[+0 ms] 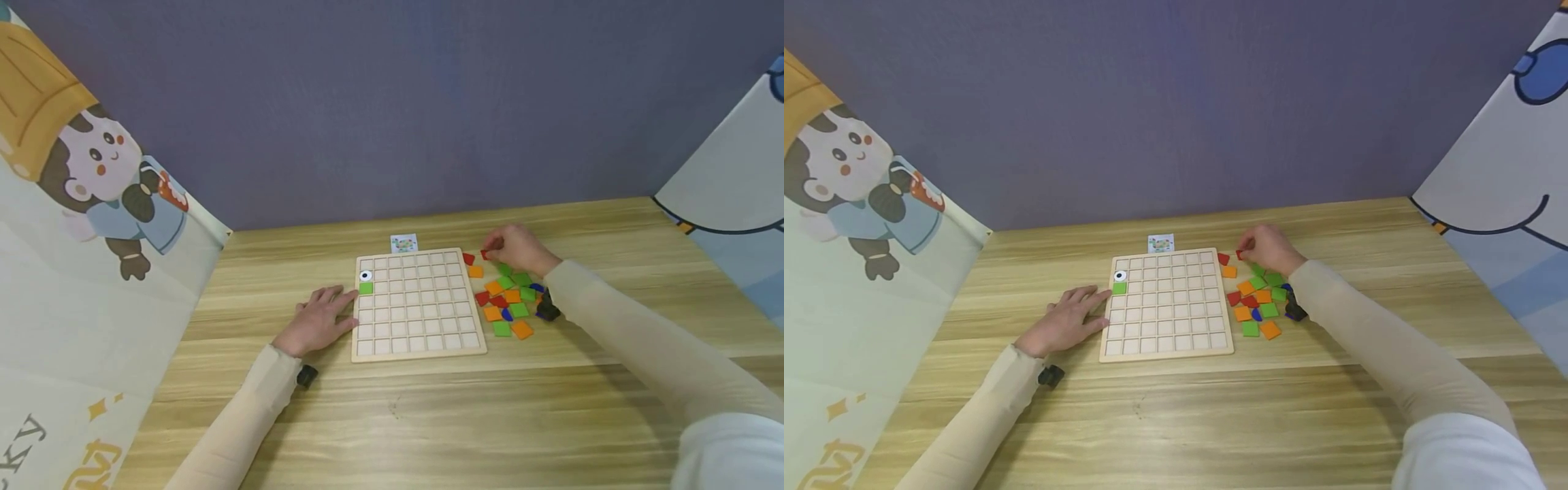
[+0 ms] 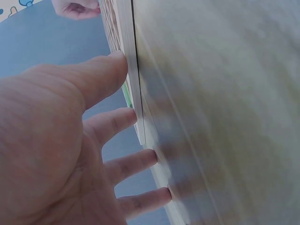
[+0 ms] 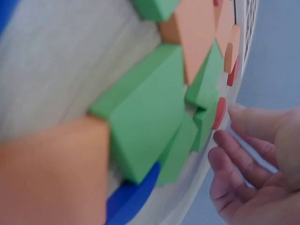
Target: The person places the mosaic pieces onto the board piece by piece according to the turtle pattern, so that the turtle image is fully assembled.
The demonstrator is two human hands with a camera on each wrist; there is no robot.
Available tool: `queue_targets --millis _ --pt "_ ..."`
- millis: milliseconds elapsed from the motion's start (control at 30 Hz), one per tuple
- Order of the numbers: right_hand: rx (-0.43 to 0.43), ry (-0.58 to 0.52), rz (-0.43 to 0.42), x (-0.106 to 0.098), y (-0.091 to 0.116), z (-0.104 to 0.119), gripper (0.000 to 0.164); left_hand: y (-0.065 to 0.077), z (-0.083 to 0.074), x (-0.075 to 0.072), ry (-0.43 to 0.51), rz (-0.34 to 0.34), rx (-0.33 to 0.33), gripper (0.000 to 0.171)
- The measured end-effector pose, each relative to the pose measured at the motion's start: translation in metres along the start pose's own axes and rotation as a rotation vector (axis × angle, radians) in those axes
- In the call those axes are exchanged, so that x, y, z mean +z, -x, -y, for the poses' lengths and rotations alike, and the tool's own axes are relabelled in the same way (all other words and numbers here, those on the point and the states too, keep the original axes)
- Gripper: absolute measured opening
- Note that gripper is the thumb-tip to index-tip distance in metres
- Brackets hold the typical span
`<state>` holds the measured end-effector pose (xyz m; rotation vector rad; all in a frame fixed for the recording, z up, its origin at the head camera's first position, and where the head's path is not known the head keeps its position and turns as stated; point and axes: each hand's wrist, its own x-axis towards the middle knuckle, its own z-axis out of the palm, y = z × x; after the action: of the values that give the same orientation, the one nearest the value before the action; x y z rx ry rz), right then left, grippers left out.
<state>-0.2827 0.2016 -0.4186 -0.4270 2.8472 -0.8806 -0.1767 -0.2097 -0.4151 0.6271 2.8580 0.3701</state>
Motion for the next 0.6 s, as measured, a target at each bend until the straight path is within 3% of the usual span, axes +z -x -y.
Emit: queue_targets --millis 267,600 --pt "-0.055 0.033 0.027 -0.0013 -0.0024 -0.0006 0.015 -0.0016 -0.0019 -0.0015 0.01 0.0 -0.007 0.062" --pt "-0.008 0.016 -0.002 -0.0006 -0.0081 0.0047 0.013 -0.0043 -0.0032 -0.0016 0.014 -0.012 -0.004 0.062"
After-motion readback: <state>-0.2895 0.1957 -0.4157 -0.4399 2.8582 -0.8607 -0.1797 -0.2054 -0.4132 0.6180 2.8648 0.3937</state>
